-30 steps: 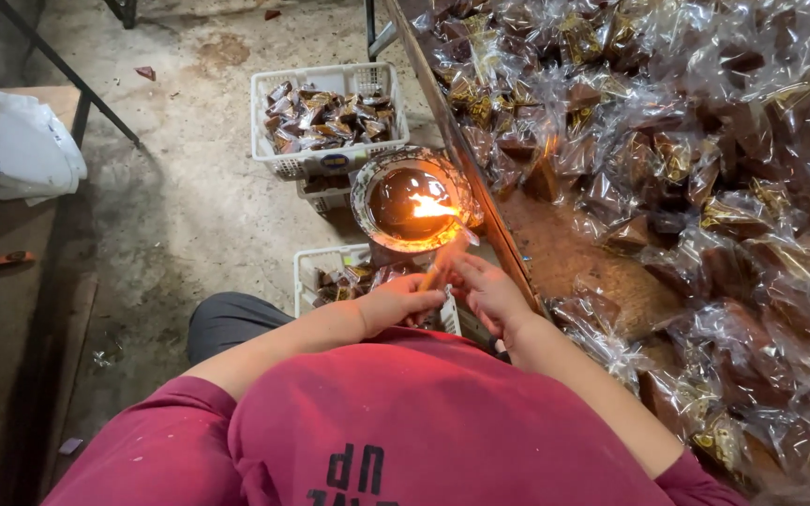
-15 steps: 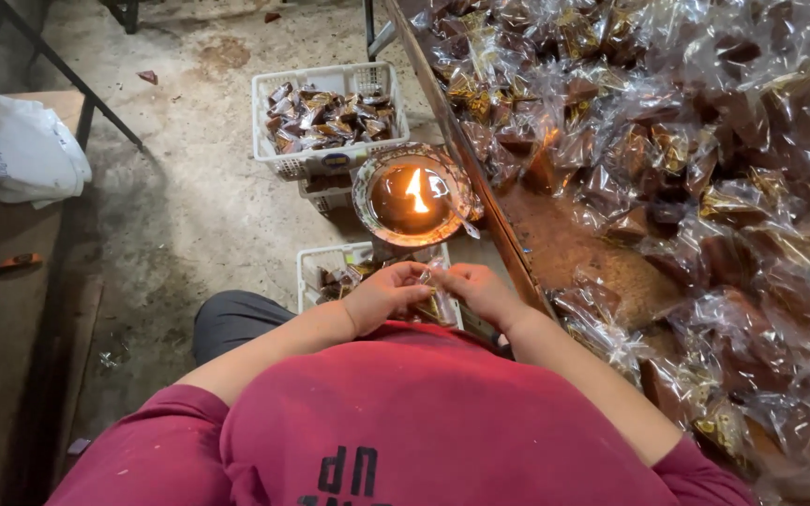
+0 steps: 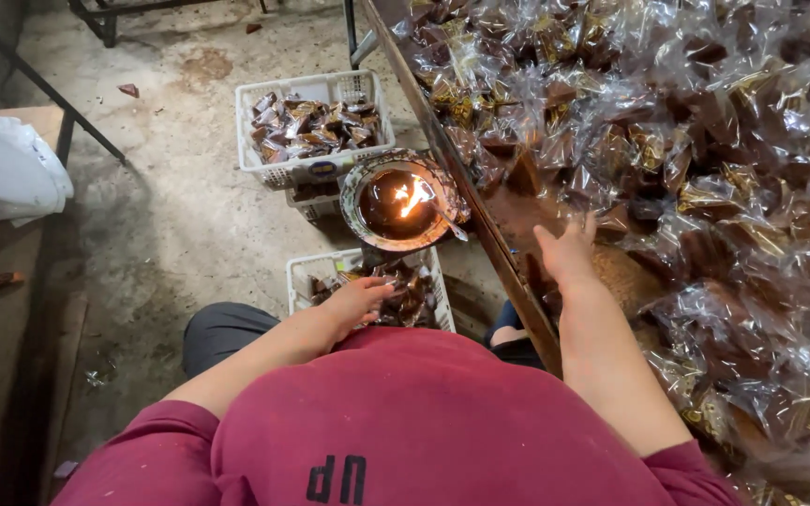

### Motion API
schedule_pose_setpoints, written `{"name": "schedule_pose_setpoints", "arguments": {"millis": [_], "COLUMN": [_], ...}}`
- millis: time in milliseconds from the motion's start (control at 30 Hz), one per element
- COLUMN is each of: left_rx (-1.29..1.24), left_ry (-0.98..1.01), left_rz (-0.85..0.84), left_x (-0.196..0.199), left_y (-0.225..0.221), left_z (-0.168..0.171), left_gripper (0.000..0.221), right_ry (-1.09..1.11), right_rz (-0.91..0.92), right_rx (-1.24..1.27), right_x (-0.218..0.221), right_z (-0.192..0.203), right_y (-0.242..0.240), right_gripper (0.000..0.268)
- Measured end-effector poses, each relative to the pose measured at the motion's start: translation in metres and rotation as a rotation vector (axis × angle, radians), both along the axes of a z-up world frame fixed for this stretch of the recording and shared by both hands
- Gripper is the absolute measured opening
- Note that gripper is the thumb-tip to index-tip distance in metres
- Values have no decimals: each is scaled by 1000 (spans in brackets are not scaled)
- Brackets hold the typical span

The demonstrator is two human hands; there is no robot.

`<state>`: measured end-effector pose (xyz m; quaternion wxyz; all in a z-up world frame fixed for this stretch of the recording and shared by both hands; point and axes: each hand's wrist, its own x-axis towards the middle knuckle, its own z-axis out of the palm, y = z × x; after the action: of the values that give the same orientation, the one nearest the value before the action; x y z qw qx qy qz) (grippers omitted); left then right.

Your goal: Sealing small plastic bags containing food items by holding the edges over a candle flame and then placing them into a storage crate.

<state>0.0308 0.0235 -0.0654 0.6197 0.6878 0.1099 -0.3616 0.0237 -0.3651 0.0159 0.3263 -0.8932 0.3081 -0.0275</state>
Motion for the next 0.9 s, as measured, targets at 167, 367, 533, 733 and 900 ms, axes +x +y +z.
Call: {"name": "schedule_pose_setpoints", "arguments": {"millis": [167,367,533,733,900], "left_rx": [-4,13,-2,-456,-602], "left_ry": [-49,-68,-88,-145,-221], "left_rz": [-49,-83,-83,114,110], "left_x": [-5,-5,1,-22,-22], "left_y": [-2,-3,-2,-11,-20], "left_z": [8,7,-13,68,65], "left_gripper": [65,61,56,91,63], "right_ry": [-530,174,-752,-1153,-732], "right_rz": [3,11,-21,317,618], "right_rx": [-136,-116,-200,253,739], "right_x": [1,8,1,-34,-51], "right_z": [-1,-12,-2,50,34], "right_y": [9,-2,11,108,147], "right_gripper": [63,75,54,14,42]}}
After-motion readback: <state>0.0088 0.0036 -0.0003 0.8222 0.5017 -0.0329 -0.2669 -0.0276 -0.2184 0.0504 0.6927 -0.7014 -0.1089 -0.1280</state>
